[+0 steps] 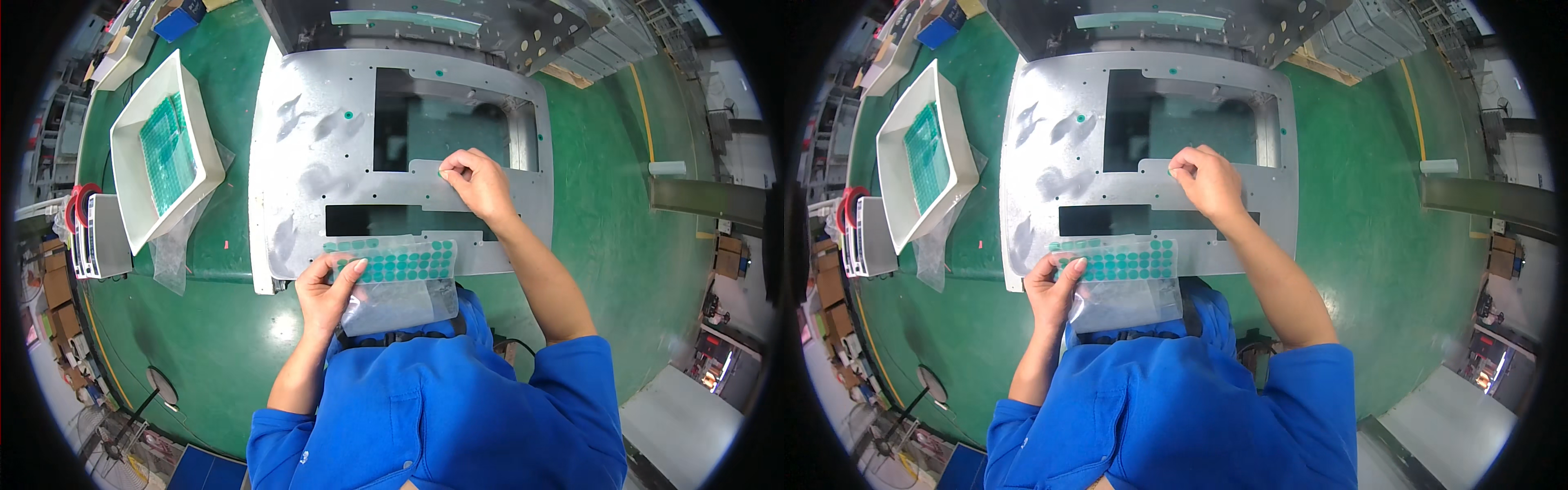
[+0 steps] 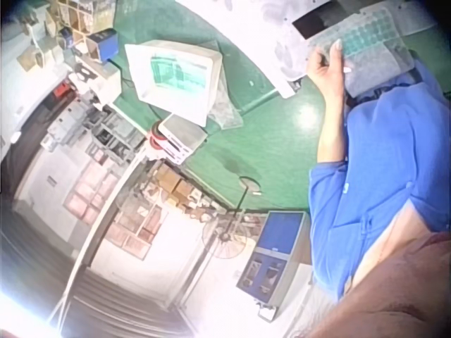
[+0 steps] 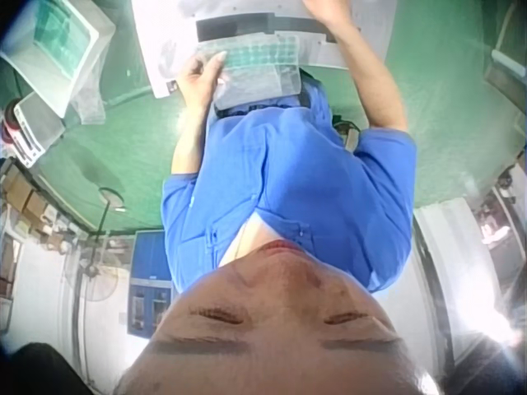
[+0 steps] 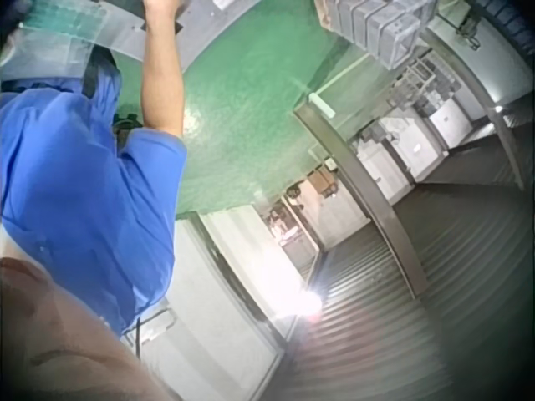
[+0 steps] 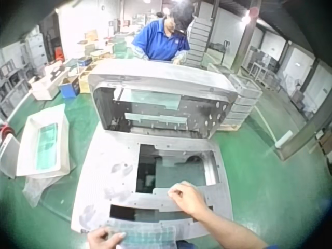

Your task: Apply green adhesive pads to specific locations inside a metal casing.

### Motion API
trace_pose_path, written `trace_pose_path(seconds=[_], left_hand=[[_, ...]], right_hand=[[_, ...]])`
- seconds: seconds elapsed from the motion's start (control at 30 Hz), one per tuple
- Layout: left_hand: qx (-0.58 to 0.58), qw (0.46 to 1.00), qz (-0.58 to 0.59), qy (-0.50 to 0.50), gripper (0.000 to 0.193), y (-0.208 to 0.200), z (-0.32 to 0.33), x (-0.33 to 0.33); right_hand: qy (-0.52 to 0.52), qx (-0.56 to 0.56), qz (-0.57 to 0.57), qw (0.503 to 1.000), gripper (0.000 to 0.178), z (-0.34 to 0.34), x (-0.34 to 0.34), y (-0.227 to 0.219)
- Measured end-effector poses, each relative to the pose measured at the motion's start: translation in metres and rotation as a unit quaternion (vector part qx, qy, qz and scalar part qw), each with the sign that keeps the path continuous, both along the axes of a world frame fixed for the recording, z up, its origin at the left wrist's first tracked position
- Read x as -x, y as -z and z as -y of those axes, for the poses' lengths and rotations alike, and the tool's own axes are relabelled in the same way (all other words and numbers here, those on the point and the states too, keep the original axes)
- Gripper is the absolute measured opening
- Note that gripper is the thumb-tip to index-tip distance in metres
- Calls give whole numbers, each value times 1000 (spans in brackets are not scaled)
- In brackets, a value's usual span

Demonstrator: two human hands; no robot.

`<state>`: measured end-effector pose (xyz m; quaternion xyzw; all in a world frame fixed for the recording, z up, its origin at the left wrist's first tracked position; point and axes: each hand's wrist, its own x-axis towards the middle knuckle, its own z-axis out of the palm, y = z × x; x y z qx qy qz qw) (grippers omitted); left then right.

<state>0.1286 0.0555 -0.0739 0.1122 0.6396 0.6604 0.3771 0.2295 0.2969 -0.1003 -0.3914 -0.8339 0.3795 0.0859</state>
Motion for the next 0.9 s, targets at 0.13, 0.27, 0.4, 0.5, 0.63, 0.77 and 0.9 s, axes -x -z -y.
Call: trace_pose_path(seconds=[0.13,0.27,0.4,0.5,0.63,0.77,0.9], left_hand=[[-6,1000,-6,-10,9,-1,4,1],[-20,998,-53,-22,8,-7,11,3],[-39,995,-78,-45,9,-12,25,9],[-51,978,-202,-18,9,-8,38,12],[-31,986,-162,-10,8,-14,45,11],[-11,995,-94,-23,7,-12,41,6],[30,997,-70,-31,8,-3,34,6]], right_hand=[[18,41,-16,999,19,-12,-1,1],[-28,49,172,983,28,-30,10,-16],[-64,216,-151,963,20,-1,8,-27],[-241,183,-146,942,12,57,-3,-74],[-168,229,-159,946,12,83,-12,-68],[-155,107,-205,960,10,93,-21,-51],[-115,31,-212,970,5,87,-19,-43]])
